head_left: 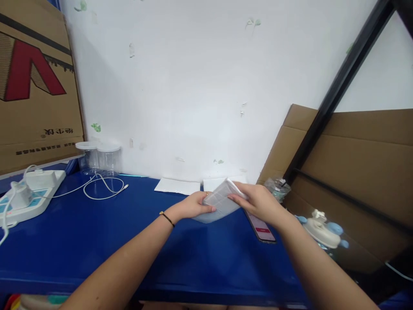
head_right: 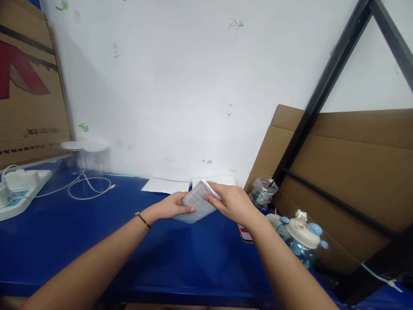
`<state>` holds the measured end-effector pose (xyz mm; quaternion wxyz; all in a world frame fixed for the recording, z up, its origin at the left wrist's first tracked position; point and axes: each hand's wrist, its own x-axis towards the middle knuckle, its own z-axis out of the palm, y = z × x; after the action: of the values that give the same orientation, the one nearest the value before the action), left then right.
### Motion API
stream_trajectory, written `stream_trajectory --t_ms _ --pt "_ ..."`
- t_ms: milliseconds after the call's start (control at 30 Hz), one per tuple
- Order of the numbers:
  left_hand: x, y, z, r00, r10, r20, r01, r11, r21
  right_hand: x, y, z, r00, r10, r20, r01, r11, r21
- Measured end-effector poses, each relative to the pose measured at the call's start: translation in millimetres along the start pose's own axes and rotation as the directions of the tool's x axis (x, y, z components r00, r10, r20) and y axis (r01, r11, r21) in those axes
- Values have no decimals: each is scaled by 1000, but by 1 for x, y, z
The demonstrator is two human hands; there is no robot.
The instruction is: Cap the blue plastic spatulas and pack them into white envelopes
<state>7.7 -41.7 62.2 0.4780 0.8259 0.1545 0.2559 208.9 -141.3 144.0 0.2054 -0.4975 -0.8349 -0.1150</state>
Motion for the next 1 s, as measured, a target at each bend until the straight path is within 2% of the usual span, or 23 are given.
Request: stream_trajectory --t_ms 67,167,233,300,333,400,433,500,533,600,667,700,767,833,900,1000 --pt "4 4 -14 1000 9 -14 -9 1000 -13 11 10 -4 992 124 -16 -121 986 112" --pt "9 7 -31 1000 27 -1 -27 999 -42 28 28 0 946 282 -160 -243 944 223" --pt "14 8 -39 1000 11 6 -11 1000 -17 37 36 6 913 299 -278 -259 950 173" --pt "23 9 -46 1000 14 -20 -13 998 54 46 40 12 912 246 -329 -244 969 48" --pt "29 9 -50 999 24 -27 -21 996 92 51 41 14 928 224 -299 -232 973 8" --pt "42 8 -58 999 45 -21 -41 986 159 59 47 18 962 229 -149 -225 973 45" --pt "48 6 -63 998 52 -27 -46 980 194 62 53 21 964 256 -78 -246 962 114" --pt "59 -3 -73 992 60 -110 -26 957 288 69 75 30 933 359 -6 -343 897 280" --pt "62 -12 -79 981 66 -182 1 938 346 71 91 36 898 441 -8 -409 840 355" --pt "62 -37 -93 942 65 -330 98 884 457 72 126 53 788 615 33 -558 690 461" --pt "55 -71 -105 923 1 -384 220 819 531 69 162 73 611 789 64 -744 545 387" --pt "49 -90 -111 921 -72 -382 291 780 554 67 177 83 568 820 73 -782 511 357" --pt "36 -124 -119 900 -209 -383 412 696 589 59 199 101 499 863 79 -831 451 325" --pt "25 -149 -124 888 -254 -383 452 629 632 51 211 115 432 897 91 -864 383 326" --pt "18 -160 -126 888 -271 -372 459 590 665 44 215 123 377 914 153 -884 305 354" --pt "12 -156 -127 875 -301 -378 484 554 677 34 216 129 335 893 302 -892 197 407"
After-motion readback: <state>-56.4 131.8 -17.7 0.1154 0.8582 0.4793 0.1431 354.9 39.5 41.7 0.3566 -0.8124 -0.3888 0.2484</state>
